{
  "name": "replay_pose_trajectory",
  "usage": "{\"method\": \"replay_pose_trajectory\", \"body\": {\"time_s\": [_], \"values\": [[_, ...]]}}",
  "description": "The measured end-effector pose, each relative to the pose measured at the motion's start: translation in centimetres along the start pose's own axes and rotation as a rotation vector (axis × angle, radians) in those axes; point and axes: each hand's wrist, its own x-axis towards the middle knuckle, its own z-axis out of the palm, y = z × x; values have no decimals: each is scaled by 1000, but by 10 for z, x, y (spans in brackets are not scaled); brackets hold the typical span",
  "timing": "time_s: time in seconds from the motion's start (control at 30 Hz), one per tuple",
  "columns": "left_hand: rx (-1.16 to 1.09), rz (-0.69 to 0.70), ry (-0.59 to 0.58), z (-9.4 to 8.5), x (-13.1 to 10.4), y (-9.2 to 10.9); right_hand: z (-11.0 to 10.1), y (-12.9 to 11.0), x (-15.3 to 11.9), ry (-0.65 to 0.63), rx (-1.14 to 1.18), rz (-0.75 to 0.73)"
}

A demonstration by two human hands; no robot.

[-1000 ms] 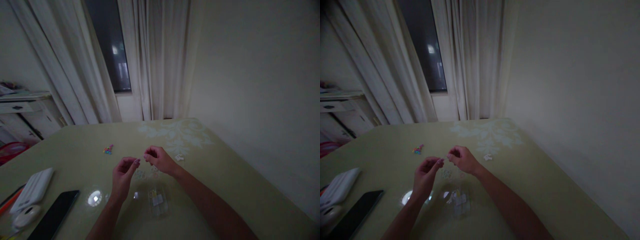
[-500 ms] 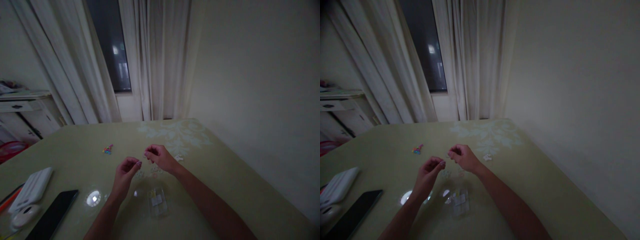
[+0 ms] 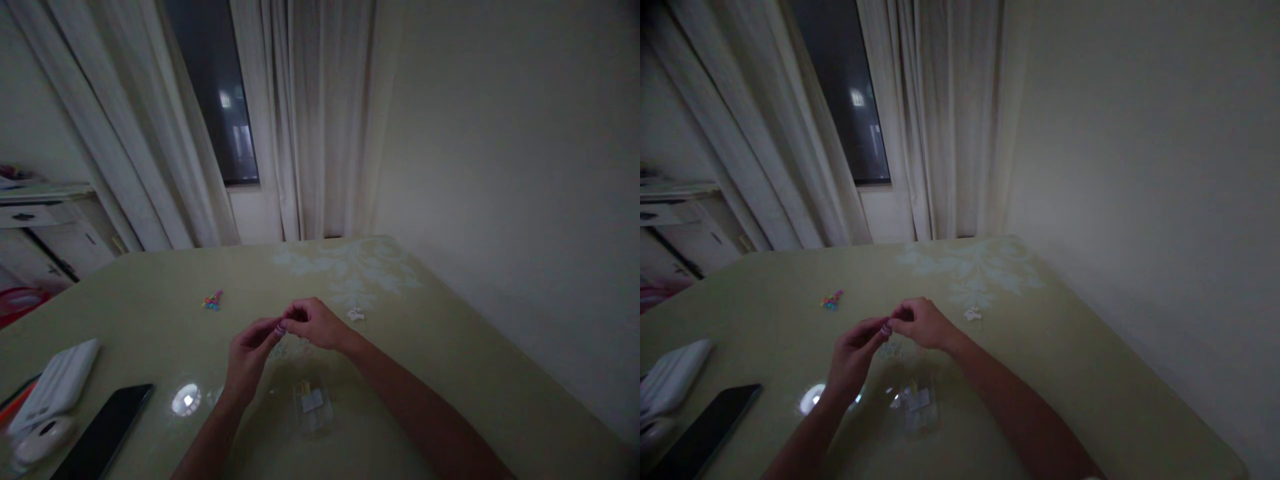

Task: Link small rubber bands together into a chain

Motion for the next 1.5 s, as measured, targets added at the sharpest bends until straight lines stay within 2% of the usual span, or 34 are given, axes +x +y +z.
{"method": "replay_pose_trajectory", "body": {"time_s": [0.1,0.2,0.33,0.43,0.53,0.77,1.03,1.13,1.23,1.37,1.5], "values": [[48,63,-6,1,0,3,-6,-3,0,-59,-5,16],[71,52,55,0,0,2,-19,-3,1,-128,-114,27],[68,-7,92,0,1,-2,-38,13,1,-134,-740,85],[58,-19,81,0,1,-3,-43,29,-2,-200,-925,165],[54,-28,70,-1,2,-5,-39,39,-4,-261,-957,175],[92,-32,32,-3,3,-9,-31,41,-4,-273,-1022,144],[115,-95,181,-12,10,-12,-33,34,-7,-194,-1126,150],[128,-85,251,-16,13,-16,-25,29,-6,-193,-1120,105],[163,-86,290,-20,14,-16,-8,26,-5,-204,-1044,-7],[302,-100,186,-28,18,-8,5,27,-5,-282,-970,-92],[330,-102,119,-31,19,-1,-11,28,-5,-245,-1013,0]]}}
